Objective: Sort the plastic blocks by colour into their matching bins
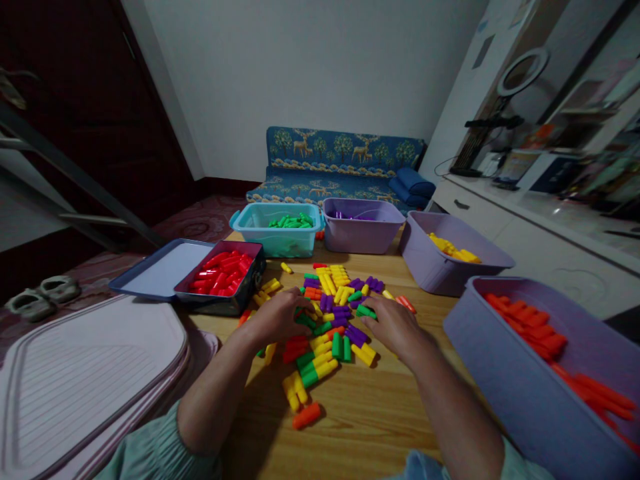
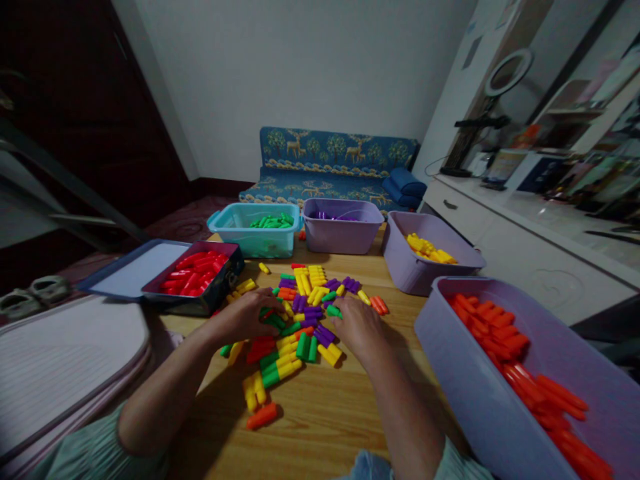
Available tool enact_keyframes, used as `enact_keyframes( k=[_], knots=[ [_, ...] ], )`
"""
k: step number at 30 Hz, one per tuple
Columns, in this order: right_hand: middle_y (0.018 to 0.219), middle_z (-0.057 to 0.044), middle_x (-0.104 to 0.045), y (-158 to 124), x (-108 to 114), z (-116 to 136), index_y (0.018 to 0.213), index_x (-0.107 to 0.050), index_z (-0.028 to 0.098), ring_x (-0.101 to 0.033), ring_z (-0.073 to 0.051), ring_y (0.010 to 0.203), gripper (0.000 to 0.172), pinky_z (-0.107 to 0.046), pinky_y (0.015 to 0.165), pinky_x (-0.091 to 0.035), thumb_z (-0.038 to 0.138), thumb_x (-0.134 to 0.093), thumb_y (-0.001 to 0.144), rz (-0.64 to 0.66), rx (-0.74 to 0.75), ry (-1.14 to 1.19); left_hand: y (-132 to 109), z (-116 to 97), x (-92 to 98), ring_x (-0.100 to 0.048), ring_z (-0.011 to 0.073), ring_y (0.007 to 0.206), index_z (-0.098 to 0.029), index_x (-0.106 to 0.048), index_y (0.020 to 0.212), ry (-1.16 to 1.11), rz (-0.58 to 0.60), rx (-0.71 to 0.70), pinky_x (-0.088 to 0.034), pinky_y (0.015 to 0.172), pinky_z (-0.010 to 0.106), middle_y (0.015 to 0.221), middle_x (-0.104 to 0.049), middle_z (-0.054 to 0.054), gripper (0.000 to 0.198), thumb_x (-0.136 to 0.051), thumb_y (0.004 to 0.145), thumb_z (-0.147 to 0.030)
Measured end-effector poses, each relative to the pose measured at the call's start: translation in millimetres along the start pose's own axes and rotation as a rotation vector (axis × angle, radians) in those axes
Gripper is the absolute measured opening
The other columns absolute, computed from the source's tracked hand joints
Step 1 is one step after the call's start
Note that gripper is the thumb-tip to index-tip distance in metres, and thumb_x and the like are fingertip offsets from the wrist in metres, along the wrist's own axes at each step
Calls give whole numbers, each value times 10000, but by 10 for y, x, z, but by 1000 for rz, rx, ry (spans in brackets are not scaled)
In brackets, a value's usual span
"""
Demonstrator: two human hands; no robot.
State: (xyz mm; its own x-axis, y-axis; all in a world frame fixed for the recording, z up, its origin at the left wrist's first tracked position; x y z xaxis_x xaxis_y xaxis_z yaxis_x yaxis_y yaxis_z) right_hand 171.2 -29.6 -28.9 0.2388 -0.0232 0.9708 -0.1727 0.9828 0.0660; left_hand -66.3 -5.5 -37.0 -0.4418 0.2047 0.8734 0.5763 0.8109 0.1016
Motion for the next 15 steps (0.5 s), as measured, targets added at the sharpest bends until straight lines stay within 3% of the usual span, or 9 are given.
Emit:
enact_keyframes(
  k=[8, 15],
  knots=[
    [883, -69, -719, 44, -2, 21, 937, -702, 202, -639, -180, 774, 207, -239, 613, -394, 318, -587, 810, -50, -38, 151, 17, -18, -2, -583, 184, 832, -230, -743, 865, 58, 8, 57, -431, 760, 253, 867, -652, 40, 229, -705, 651, -302],
    [900, -70, -723, 69, -55, 59, 938, -703, 196, -649, -185, 798, 206, -253, 678, -448, 289, -604, 783, -136, -7, 285, -15, -42, 25, -593, 220, 954, -268, -735, 939, 91, 47, 75, -433, 814, 264, 941, -678, 42, 342, -741, 618, -385]
  ],
)
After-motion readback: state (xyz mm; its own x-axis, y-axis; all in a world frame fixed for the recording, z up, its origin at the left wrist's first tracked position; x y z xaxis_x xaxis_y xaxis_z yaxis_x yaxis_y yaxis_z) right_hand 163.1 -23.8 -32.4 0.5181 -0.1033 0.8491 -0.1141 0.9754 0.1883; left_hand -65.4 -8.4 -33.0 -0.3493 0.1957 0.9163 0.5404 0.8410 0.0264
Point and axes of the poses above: each hand's wrist, its own y-axis towards the middle knuckle, its own x-axis out of the back of the hand, z = x × y, the point moved 3 cm from there along y, towards the middle knuckle
